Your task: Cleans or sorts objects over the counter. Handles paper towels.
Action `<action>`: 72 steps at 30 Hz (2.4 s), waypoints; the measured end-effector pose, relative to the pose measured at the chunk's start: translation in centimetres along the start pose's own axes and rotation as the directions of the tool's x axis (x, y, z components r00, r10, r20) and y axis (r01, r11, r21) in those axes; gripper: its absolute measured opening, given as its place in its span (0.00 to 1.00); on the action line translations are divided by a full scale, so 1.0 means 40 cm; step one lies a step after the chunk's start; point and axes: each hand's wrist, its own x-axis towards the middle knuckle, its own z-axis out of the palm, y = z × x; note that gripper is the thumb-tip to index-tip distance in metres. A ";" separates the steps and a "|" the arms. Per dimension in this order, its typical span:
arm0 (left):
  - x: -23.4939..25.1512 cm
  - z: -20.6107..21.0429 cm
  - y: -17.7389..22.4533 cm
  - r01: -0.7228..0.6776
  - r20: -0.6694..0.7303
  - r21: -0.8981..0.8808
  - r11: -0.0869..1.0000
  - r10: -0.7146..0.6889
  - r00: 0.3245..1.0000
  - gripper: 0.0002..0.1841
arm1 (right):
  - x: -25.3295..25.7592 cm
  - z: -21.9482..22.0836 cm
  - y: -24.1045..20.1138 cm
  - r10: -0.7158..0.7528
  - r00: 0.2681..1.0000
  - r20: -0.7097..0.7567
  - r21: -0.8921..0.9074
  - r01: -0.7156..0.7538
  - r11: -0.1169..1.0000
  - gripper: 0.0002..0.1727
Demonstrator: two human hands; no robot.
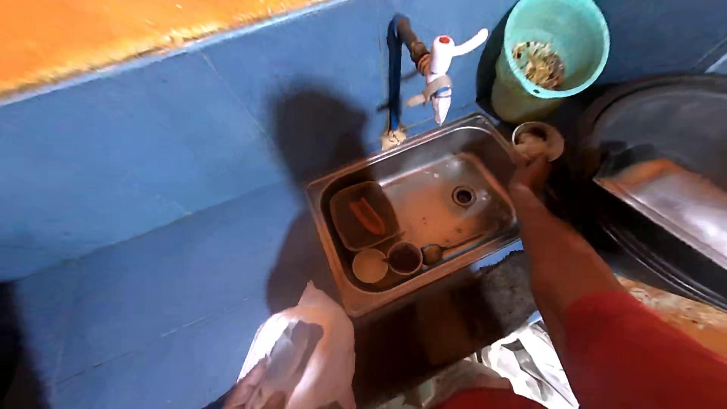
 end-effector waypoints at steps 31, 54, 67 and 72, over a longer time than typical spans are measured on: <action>0.161 -0.189 -0.071 -0.281 0.372 0.809 0.516 -0.080 0.925 0.42 | -0.966 -0.105 -0.172 -0.783 -0.370 0.500 0.733 0.662 0.156 0.14; 0.162 -0.032 -0.124 0.006 0.226 0.757 0.654 -0.270 0.936 0.45 | -1.111 -0.002 -0.490 -0.075 -0.567 0.821 0.498 0.773 -0.394 0.13; 0.123 -0.142 -0.210 0.194 -0.001 0.484 0.853 -0.222 0.975 0.56 | -1.116 0.185 -0.409 -0.441 -0.698 0.564 0.821 0.532 0.207 0.42; 0.122 -0.150 -0.253 0.202 -0.020 0.414 0.888 -0.213 0.977 0.57 | -1.113 0.187 -0.361 -0.374 -0.649 0.662 0.664 0.277 0.695 0.38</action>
